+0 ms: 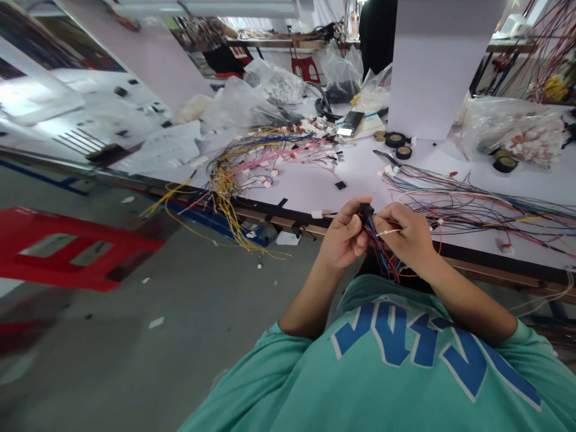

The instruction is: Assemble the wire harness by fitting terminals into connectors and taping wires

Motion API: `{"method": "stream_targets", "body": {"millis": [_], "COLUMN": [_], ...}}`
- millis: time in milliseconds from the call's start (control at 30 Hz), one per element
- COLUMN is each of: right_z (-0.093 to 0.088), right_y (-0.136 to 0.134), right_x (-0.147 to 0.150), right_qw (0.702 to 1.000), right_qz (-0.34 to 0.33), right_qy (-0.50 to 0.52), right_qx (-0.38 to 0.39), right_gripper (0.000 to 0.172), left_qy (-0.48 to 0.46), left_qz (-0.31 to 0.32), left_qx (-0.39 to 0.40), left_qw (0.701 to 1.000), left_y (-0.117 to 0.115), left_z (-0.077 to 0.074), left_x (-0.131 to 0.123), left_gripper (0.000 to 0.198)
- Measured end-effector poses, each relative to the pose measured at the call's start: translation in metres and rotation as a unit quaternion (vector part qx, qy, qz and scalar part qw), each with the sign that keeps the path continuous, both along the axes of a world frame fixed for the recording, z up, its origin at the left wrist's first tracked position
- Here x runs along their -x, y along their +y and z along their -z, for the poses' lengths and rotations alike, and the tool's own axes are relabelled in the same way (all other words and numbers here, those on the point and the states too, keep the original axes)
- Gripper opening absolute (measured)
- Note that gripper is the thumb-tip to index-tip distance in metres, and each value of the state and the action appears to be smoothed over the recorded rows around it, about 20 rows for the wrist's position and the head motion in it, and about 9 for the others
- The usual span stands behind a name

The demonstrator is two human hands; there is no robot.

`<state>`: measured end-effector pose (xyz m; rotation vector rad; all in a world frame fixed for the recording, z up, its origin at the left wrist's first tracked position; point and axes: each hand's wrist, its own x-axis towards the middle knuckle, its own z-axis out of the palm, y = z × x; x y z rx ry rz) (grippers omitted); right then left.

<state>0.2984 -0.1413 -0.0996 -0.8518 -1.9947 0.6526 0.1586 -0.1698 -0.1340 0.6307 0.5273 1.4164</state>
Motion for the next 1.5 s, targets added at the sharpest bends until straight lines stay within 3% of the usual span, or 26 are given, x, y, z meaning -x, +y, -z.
{"method": "stream_targets", "body": {"millis": [100, 233, 400, 500, 733, 967, 1133, 1500], "right_z": [-0.002, -0.006, -0.005, -0.003, -0.01, -0.018, -0.02, -0.025], "right_y": [0.004, 0.012, 0.023, 0.026, 0.018, 0.013, 0.011, 0.007], "right_x": [-0.004, -0.009, -0.018, -0.022, -0.026, -0.025, -0.024, -0.025], "right_qw": [0.998, 0.994, 0.995, 0.998, 0.989, 0.979, 0.966, 0.968], "right_qz": [-0.026, -0.065, 0.003, 0.046, 0.012, 0.025, 0.039, 0.037], "right_qy": [0.023, 0.071, 0.095, 0.05, -0.149, -0.199, -0.253, -0.246], "right_qx": [0.043, 0.057, 0.017, 0.008, -0.018, -0.041, -0.042, -0.039], "right_gripper": [0.01, 0.016, 0.023, 0.026, 0.028, 0.013, 0.018, 0.029], "left_qy": [-0.016, -0.036, -0.054, -0.055, -0.032, -0.022, -0.023, -0.026], "left_qz": [0.028, 0.025, -0.006, -0.002, 0.036, 0.035, 0.027, 0.039], "left_qx": [0.026, 0.042, 0.067, 0.073, 0.078, 0.023, 0.014, -0.03], "left_qw": [0.999, 0.998, 0.996, 0.996, 0.996, 0.999, 0.999, 0.998], "left_y": [0.003, 0.006, 0.006, 0.006, 0.006, 0.005, 0.005, 0.006], "left_z": [-0.002, -0.005, -0.006, -0.007, -0.003, 0.001, 0.004, 0.004], "left_x": [0.001, -0.001, -0.006, -0.007, -0.005, -0.005, -0.004, -0.003], "left_gripper": [0.035, 0.026, 0.025, 0.03, 0.037, 0.032, 0.032, 0.037]}}
